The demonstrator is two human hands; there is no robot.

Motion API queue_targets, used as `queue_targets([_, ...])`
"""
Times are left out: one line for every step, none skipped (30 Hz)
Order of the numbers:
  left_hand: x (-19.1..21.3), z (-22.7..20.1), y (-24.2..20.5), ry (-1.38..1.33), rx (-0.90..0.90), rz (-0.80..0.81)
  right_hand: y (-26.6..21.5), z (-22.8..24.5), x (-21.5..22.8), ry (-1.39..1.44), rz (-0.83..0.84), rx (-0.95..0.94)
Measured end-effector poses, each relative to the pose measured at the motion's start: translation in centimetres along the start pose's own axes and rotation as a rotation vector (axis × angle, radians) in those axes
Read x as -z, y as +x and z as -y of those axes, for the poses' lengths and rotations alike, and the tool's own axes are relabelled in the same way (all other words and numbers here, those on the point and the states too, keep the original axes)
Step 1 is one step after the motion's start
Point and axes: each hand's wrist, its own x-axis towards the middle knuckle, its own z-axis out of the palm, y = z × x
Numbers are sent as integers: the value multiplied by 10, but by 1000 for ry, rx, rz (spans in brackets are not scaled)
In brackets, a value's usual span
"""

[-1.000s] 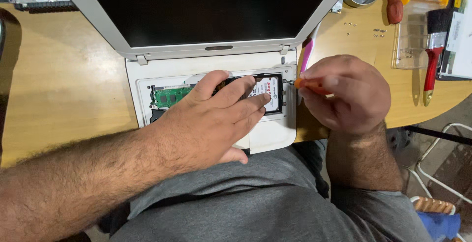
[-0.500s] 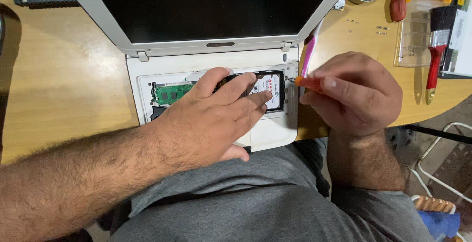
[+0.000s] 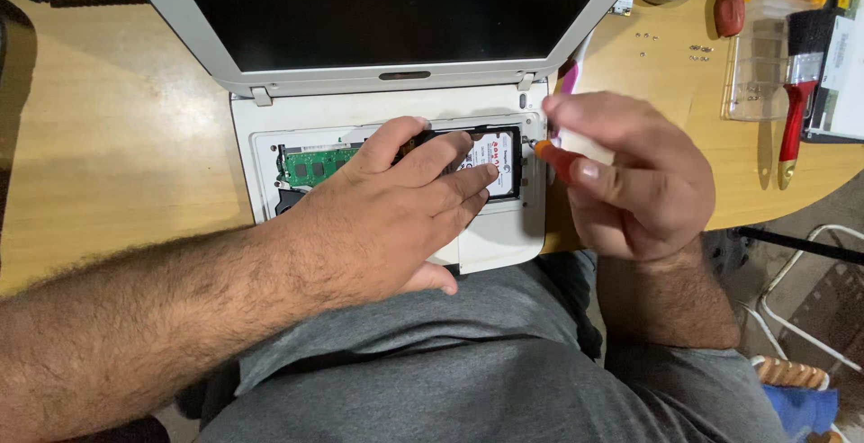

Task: The person secures a hard drive into a laptop using a screwdriver. They tighten multiple screws around the drive's perimeter to fasten it in place.

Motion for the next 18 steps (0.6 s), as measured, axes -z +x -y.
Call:
queue_targets([-1, 1, 0, -1, 0, 0, 9, 4, -3, 0, 1, 0])
queue_targets([-3, 1, -1, -9, -6, -8, 17, 7, -6, 344, -20, -218])
queue_targets([-5, 2, -2, -18, -13, -15, 25, 11, -10, 686, -35, -439])
queue_targets([-3, 2, -2, -19, -13, -14, 23, 5, -7, 687, -35, -441])
queue_targets([-2, 2, -2, -20, -17, -21, 21, -1, -3, 312, -37, -181])
queue_targets([0, 3, -1, -21, -20, -28, 20, -7, 0, -68, -29, 75])
queue_targets([0, 2, -1, -21, -23, -28, 18, -5, 0, -70, -31, 74])
queue_targets([0, 2, -1, -18, -16, -28, 17, -2, -1, -33, -25, -12])
queue_targets([0, 2, 0, -15, -9, -28, 15, 0, -1, 6, -18, -98])
queue_targets([0, 2, 0, -15, -11, -28, 11, 0, 1, 4, -20, -99])
queue_targets([0, 2, 0, -7, -14, -33, 8, 0, 2, -2, 19, -93])
queue_targets([0, 3, 0, 0, -17, -39, 4, 0, 4, -9, 58, -87])
queue_targets([1, 2, -1, 0, -19, -38, 9, -2, 2, -9, 57, -89])
queue_targets([1, 2, -1, 14, -17, -28, 14, -5, 1, 13, 8, -25])
queue_targets([2, 2, 0, 29, -16, -19, 19, -8, 0, 33, -41, 39])
queue_targets([1, 2, 0, 29, -19, -19, 14, -13, 1, 31, -43, 38])
queue_targets([1, 2, 0, 22, -13, -14, 8, -19, 2, 72, -9, 52])
queue_targets([0, 2, 0, 16, -8, -9, 3, -26, 3, 113, 24, 65])
